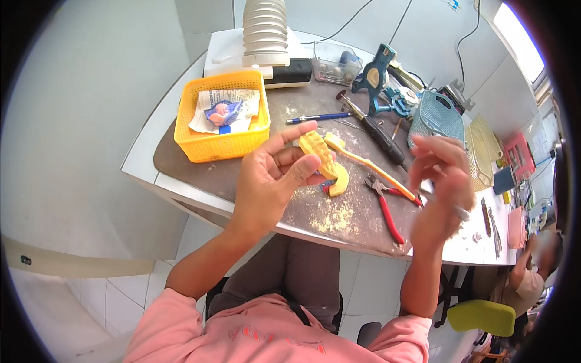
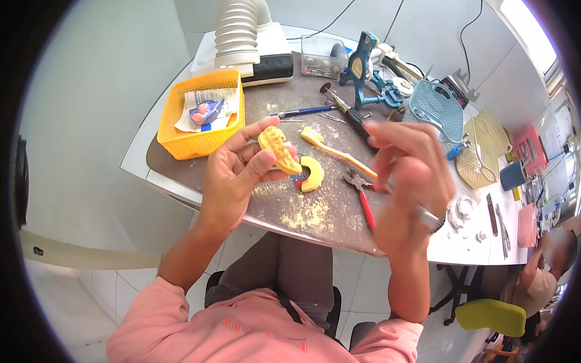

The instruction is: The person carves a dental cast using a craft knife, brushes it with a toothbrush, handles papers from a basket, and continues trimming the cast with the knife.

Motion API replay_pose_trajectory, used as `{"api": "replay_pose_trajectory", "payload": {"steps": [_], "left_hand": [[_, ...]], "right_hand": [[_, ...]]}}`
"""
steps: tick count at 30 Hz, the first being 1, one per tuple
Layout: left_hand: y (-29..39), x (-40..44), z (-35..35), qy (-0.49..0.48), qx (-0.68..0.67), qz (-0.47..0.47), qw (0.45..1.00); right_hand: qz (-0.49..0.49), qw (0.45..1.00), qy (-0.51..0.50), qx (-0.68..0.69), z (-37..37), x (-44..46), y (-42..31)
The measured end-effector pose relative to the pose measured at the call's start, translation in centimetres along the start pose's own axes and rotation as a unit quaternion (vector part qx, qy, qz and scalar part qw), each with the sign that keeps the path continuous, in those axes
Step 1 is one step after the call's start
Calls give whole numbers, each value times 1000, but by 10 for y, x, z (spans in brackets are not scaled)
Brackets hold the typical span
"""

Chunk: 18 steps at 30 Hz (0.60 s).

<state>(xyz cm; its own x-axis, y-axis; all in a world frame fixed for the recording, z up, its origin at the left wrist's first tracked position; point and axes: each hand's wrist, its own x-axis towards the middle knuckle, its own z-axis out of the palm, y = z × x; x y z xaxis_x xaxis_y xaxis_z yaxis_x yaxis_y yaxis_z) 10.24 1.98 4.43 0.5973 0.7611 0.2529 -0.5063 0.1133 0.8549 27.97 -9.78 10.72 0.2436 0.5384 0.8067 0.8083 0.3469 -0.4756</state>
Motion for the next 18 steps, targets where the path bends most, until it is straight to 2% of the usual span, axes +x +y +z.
{"api": "replay_pose_trajectory", "payload": {"steps": [2, 5, 8, 10, 11, 13, 14, 18], "left_hand": [[-3, 0, -1, 3, -10, -14, 1000], [-4, 1, 0, 10, -20, -7, 1000], [-5, 0, -3, 4, -8, -9, 1000], [-4, -1, -2, 9, -4, -9, 1000], [-4, -2, -1, 15, -2, -6, 1000], [-4, -3, -2, 14, 0, -7, 1000], [-4, -4, -2, 13, 1, -6, 1000], [-5, -6, -4, 6, 13, 2, 1000]], "right_hand": [[31, 996, 58, -61, -10, -8, 6], [103, 989, 72, -79, -25, -40, -4], [35, 990, 139, -4, 4, -53, -9], [41, 986, 153, 53, 23, -60, -19], [43, 986, 154, 52, 26, -65, -20], [10, 996, 92, 16, 34, -75, -20], [20, 984, 121, 132, 44, -77, -24], [56, 982, 131, 123, 61, -78, -27]]}}
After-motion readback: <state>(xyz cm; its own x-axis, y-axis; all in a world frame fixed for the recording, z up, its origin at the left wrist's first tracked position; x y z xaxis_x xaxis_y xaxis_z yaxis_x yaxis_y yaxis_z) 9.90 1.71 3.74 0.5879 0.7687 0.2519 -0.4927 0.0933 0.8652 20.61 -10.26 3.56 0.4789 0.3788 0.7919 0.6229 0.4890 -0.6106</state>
